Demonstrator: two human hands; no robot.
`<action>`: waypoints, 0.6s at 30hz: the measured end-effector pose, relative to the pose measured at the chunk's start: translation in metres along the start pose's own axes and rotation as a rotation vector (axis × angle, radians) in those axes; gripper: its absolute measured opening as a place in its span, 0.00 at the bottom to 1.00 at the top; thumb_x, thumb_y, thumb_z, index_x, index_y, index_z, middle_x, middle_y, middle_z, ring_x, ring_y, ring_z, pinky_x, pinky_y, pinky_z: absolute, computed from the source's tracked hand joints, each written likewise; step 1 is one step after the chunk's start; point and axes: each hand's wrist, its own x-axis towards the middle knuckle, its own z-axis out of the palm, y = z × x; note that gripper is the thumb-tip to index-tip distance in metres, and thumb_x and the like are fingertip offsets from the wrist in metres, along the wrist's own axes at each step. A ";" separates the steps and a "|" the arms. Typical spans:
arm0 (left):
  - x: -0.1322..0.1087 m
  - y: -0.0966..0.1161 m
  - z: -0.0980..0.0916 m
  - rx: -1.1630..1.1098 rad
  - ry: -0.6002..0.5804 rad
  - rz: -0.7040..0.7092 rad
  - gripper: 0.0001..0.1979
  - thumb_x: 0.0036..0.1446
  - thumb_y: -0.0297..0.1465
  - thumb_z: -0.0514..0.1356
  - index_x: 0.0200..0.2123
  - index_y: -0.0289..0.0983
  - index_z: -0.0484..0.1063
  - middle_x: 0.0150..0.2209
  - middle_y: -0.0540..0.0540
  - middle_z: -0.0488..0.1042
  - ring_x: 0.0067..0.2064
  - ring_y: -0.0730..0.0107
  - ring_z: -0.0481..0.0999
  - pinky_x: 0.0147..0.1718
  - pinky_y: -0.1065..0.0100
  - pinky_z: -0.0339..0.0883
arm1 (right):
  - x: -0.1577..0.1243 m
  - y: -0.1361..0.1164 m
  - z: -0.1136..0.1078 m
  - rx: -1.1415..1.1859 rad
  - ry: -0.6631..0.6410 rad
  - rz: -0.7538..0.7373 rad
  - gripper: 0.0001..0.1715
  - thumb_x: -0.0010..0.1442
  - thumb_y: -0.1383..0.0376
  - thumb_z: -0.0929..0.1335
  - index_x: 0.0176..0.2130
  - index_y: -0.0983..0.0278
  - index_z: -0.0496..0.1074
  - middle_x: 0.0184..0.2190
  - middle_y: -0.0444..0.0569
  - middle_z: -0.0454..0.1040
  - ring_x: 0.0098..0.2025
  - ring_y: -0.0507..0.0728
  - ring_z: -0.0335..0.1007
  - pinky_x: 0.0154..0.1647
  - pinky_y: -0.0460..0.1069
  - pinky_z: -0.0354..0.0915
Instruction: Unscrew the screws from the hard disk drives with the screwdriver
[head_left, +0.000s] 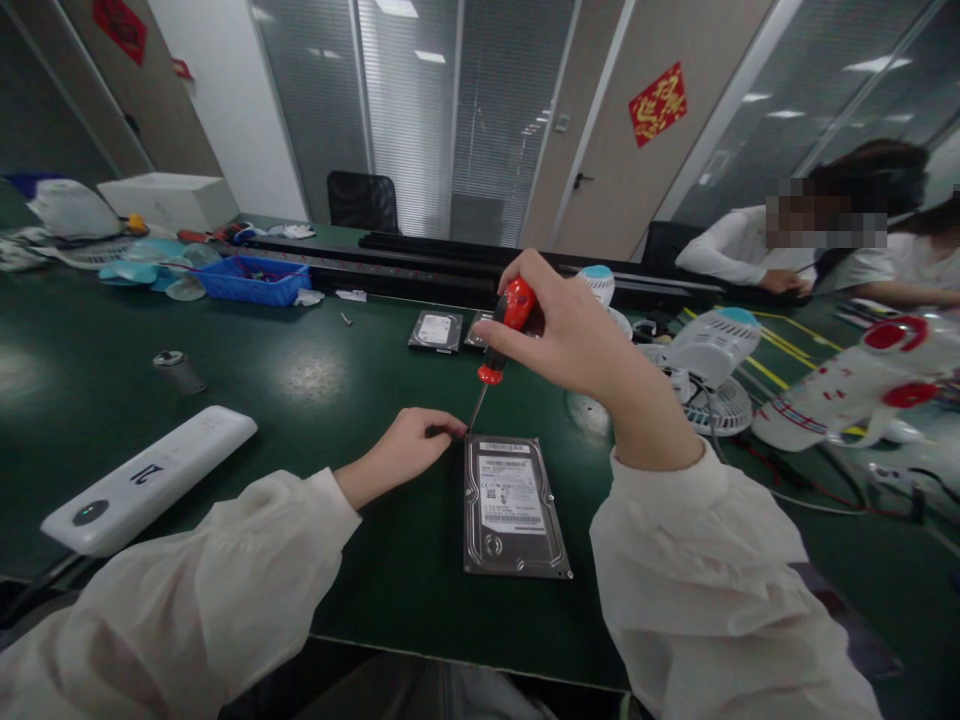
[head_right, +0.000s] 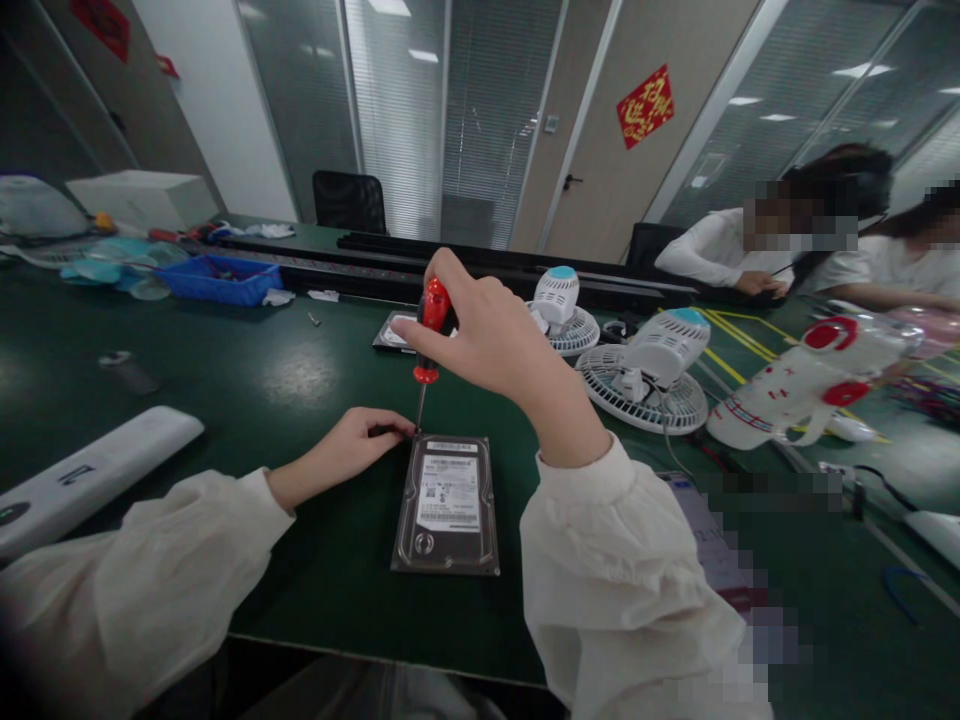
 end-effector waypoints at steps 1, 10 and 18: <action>0.000 0.000 0.000 -0.001 0.000 0.003 0.15 0.61 0.24 0.57 0.44 0.39 0.83 0.46 0.48 0.84 0.49 0.62 0.82 0.54 0.60 0.74 | 0.000 0.000 0.000 -0.009 -0.003 0.004 0.16 0.61 0.57 0.70 0.44 0.60 0.62 0.27 0.42 0.66 0.26 0.50 0.58 0.29 0.50 0.52; 0.002 -0.007 0.001 -0.019 -0.011 0.021 0.15 0.61 0.23 0.57 0.44 0.39 0.83 0.46 0.48 0.84 0.49 0.63 0.82 0.55 0.59 0.73 | 0.000 -0.002 -0.008 0.032 -0.061 -0.044 0.14 0.61 0.59 0.70 0.43 0.61 0.64 0.28 0.41 0.65 0.26 0.49 0.56 0.30 0.48 0.50; 0.002 -0.011 0.001 -0.025 -0.011 0.026 0.15 0.61 0.26 0.57 0.45 0.39 0.83 0.46 0.47 0.84 0.50 0.62 0.82 0.55 0.58 0.73 | -0.001 -0.004 -0.010 0.052 -0.077 -0.069 0.12 0.61 0.62 0.69 0.44 0.61 0.66 0.26 0.40 0.65 0.26 0.49 0.57 0.30 0.48 0.50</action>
